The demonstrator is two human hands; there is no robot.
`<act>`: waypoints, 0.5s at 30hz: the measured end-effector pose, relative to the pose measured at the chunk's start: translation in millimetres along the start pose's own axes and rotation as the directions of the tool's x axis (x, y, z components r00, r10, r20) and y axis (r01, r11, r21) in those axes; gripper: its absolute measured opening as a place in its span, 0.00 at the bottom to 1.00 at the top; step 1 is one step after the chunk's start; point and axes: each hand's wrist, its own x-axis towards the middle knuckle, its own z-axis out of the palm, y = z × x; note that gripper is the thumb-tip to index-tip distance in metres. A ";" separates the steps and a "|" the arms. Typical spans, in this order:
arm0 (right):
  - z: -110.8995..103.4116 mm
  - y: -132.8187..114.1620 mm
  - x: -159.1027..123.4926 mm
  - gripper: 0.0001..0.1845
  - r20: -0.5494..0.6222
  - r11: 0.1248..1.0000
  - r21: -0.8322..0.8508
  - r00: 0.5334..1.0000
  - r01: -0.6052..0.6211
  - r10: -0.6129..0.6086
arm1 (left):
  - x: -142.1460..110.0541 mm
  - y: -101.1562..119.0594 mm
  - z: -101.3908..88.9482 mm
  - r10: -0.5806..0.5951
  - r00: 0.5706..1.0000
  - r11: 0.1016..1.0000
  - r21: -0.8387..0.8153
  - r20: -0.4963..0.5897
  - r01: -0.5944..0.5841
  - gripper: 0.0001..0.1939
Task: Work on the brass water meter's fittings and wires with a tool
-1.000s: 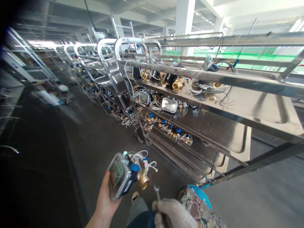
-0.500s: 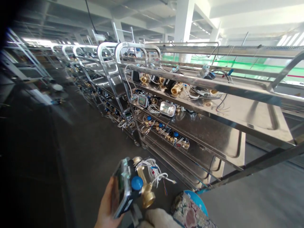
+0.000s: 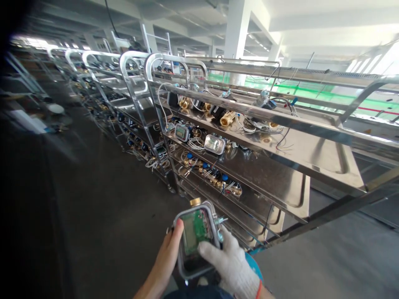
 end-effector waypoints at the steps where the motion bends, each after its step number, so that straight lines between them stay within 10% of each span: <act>1: -10.6 -3.5 -0.6 0.34 -0.006 0.997 0.062 0.999 0.039 -0.039 | 1.2 8.3 3.5 0.050 0.997 0.995 0.082 0.058 -0.054 0.25; 5: -62.0 -23.5 1.4 0.30 -0.185 0.974 -0.212 0.975 0.081 -0.121 | 10.0 21.0 -4.8 0.183 0.966 0.932 0.281 0.182 -0.229 0.23; 9: -117.3 -32.2 28.6 0.27 -0.379 0.650 -0.755 0.865 -0.084 -0.329 | 20.5 -13.1 -42.4 0.060 0.989 0.935 0.340 0.133 -0.103 0.28; 15: -203.0 -27.8 101.1 0.32 -0.583 0.559 -0.737 0.776 -0.380 -0.241 | 22.0 -74.3 -70.8 -0.098 0.990 0.946 0.320 0.104 0.060 0.36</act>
